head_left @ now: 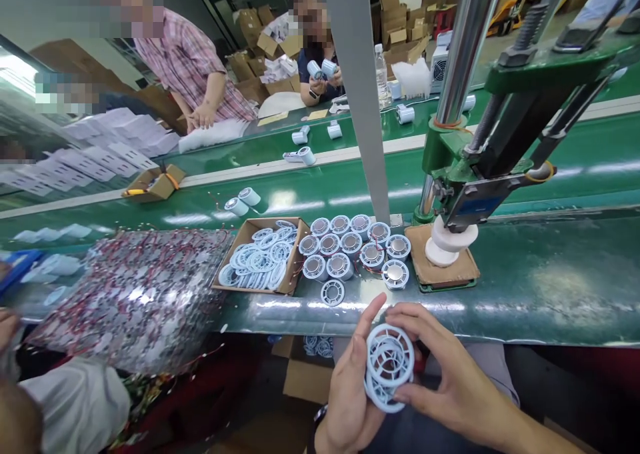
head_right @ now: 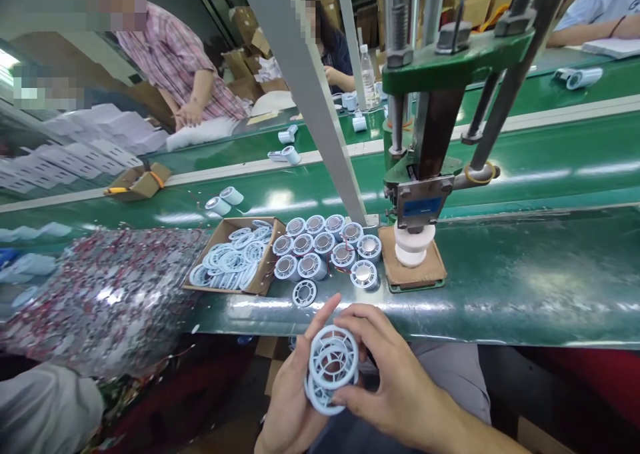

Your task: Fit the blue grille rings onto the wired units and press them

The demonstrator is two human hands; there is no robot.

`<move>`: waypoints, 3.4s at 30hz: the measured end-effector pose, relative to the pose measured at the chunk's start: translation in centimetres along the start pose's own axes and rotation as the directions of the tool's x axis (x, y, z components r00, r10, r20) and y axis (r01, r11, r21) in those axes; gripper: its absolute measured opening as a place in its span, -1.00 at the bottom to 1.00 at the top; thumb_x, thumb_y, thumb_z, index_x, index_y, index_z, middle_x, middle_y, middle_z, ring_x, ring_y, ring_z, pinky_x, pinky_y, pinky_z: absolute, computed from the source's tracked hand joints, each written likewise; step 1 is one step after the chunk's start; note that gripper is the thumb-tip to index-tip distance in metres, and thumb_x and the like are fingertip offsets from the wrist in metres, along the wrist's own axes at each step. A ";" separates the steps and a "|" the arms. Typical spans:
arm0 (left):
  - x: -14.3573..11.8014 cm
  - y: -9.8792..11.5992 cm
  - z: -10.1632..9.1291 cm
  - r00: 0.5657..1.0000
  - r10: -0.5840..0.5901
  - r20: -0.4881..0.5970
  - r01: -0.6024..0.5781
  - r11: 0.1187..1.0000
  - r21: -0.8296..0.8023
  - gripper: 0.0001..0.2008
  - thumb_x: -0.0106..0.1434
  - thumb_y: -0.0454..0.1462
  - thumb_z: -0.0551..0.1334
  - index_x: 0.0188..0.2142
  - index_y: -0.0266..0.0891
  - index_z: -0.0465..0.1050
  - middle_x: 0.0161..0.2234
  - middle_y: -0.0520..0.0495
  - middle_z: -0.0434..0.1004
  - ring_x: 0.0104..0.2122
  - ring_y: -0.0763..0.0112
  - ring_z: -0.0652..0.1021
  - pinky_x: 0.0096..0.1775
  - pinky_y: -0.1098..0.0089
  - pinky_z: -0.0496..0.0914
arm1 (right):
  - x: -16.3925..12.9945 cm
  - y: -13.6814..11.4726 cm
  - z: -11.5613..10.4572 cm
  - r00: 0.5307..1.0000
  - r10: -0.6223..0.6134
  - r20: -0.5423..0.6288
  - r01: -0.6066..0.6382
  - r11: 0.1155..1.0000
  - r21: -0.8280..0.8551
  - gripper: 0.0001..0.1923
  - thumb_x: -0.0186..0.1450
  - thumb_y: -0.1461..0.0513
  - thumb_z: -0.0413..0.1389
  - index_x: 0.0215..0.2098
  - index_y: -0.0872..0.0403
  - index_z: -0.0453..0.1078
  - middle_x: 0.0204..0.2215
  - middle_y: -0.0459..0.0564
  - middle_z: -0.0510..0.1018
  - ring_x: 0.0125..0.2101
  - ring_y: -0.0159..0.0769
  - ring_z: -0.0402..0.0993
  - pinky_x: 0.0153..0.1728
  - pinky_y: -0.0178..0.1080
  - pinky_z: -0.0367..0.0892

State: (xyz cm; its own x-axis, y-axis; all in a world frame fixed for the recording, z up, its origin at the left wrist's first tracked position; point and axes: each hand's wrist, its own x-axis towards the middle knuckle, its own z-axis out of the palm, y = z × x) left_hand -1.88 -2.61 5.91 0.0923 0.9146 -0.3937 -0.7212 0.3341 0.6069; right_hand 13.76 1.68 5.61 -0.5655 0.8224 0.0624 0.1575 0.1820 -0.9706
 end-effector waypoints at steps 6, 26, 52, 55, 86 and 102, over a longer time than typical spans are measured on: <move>-0.5 0.2 0.2 0.999 0.007 -0.037 -0.006 1.000 0.018 -0.36 0.25 0.08 0.29 0.26 -0.08 0.37 -0.13 -0.15 0.65 -0.08 0.13 0.59 0.03 0.21 0.42 | 0.2 -0.1 0.1 0.999 -0.040 -0.015 0.041 0.996 0.074 -0.43 0.13 0.30 0.32 0.11 0.00 0.38 0.13 0.11 0.39 0.17 -0.15 0.35 0.11 -0.23 0.38; 0.2 -2.5 -6.3 0.949 0.055 -0.310 -0.052 0.998 0.018 -0.49 0.27 0.01 0.30 0.12 -0.17 0.48 -0.12 -0.18 0.63 -0.23 0.22 0.61 -0.25 0.32 0.51 | 2.2 4.1 2.4 0.994 0.106 -0.003 -0.096 0.888 -0.450 -0.39 0.15 0.32 0.29 0.16 0.03 0.32 0.05 0.11 0.44 0.10 -0.13 0.42 0.12 -0.13 0.39; 0.5 0.6 -2.0 0.981 0.188 0.049 -0.180 0.975 -0.129 -0.41 0.29 0.18 0.16 0.09 -0.17 0.44 -0.30 -0.07 0.60 -0.52 0.36 0.59 -0.41 0.36 0.51 | 0.8 0.7 3.2 0.979 -0.188 0.082 0.205 0.891 -0.404 -0.07 0.06 0.31 0.38 0.30 -0.14 0.07 0.33 0.14 0.00 0.34 0.05 0.06 0.23 0.02 0.30; 0.6 0.8 -1.6 0.980 0.180 0.082 -0.174 0.982 -0.075 -0.42 0.29 0.17 0.16 0.09 -0.15 0.45 -0.28 -0.08 0.60 -0.46 0.34 0.60 -0.35 0.35 0.52 | 0.7 0.6 3.0 0.984 -0.173 0.048 0.180 0.933 -0.312 -0.14 0.07 0.37 0.36 0.24 -0.16 0.14 0.34 0.09 -0.01 0.34 -0.04 0.08 0.10 -0.19 0.44; -0.6 0.2 -2.2 0.992 0.109 0.069 -0.113 0.992 0.056 -0.59 0.21 -0.04 0.37 0.01 -0.12 0.62 -0.06 -0.22 0.66 -0.02 0.00 0.59 0.12 0.07 0.38 | 1.0 1.7 2.0 0.993 -0.096 -0.067 0.113 0.937 0.329 -0.32 0.07 0.07 0.43 0.11 -0.15 0.32 0.16 0.01 0.30 0.13 -0.20 0.37 0.27 -0.13 0.20; -0.8 0.1 -4.8 0.961 0.245 -0.127 -0.226 0.963 0.146 -0.41 0.29 0.11 0.21 0.13 -0.23 0.52 0.00 -0.26 0.61 -0.05 0.06 0.59 -0.08 0.24 0.52 | 1.8 4.3 2.8 0.978 -0.167 -0.124 0.152 0.981 -0.122 -0.37 0.21 -0.05 0.29 0.14 0.02 0.29 0.13 0.15 0.37 0.14 -0.09 0.37 0.13 -0.12 0.36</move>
State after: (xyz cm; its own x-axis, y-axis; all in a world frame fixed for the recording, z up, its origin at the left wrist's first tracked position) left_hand -5.32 -4.45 2.96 -0.1754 0.9318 -0.3178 -0.6149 0.1483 0.7745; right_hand 11.13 2.44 0.91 -0.4793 0.8407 0.2518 0.1674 0.3692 -0.9141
